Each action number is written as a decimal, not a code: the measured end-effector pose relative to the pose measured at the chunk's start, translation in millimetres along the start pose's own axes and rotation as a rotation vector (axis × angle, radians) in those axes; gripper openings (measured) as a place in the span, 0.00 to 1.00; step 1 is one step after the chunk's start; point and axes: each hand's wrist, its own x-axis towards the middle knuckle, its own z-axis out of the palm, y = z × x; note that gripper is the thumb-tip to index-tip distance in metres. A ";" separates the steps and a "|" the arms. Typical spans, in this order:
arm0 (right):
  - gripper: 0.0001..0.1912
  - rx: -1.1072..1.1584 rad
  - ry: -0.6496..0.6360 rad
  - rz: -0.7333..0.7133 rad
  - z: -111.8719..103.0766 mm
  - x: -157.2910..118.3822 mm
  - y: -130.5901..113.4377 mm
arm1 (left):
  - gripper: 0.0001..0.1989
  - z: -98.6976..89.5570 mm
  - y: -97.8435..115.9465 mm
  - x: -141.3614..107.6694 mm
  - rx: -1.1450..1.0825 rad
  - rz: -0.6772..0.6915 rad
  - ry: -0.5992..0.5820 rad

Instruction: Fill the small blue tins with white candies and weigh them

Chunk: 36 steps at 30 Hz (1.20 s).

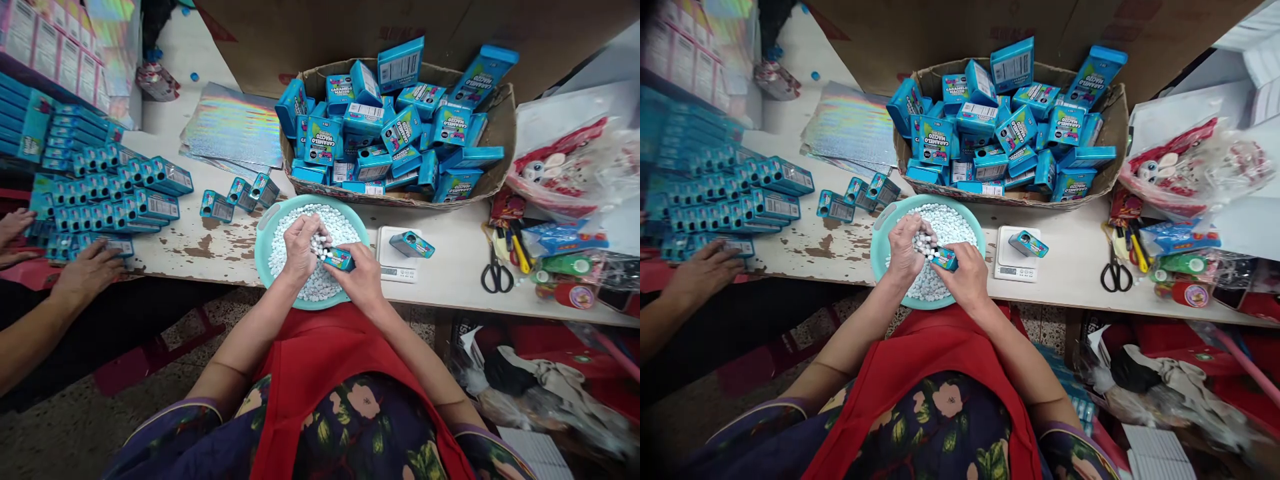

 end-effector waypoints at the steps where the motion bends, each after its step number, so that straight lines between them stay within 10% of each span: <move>1: 0.15 0.001 -0.013 -0.008 -0.7 0.3 -0.2 | 0.15 0.7 0.1 -0.3 -0.003 0.005 -0.003; 31: 0.16 0.140 0.000 -0.013 -1.4 9.5 1.3 | 0.15 20.1 15.6 -16.6 0.108 0.014 -0.057; 36: 0.17 0.251 0.016 -0.031 -11.8 8.9 8.0 | 0.14 0.8 15.4 0.4 0.120 0.059 -0.114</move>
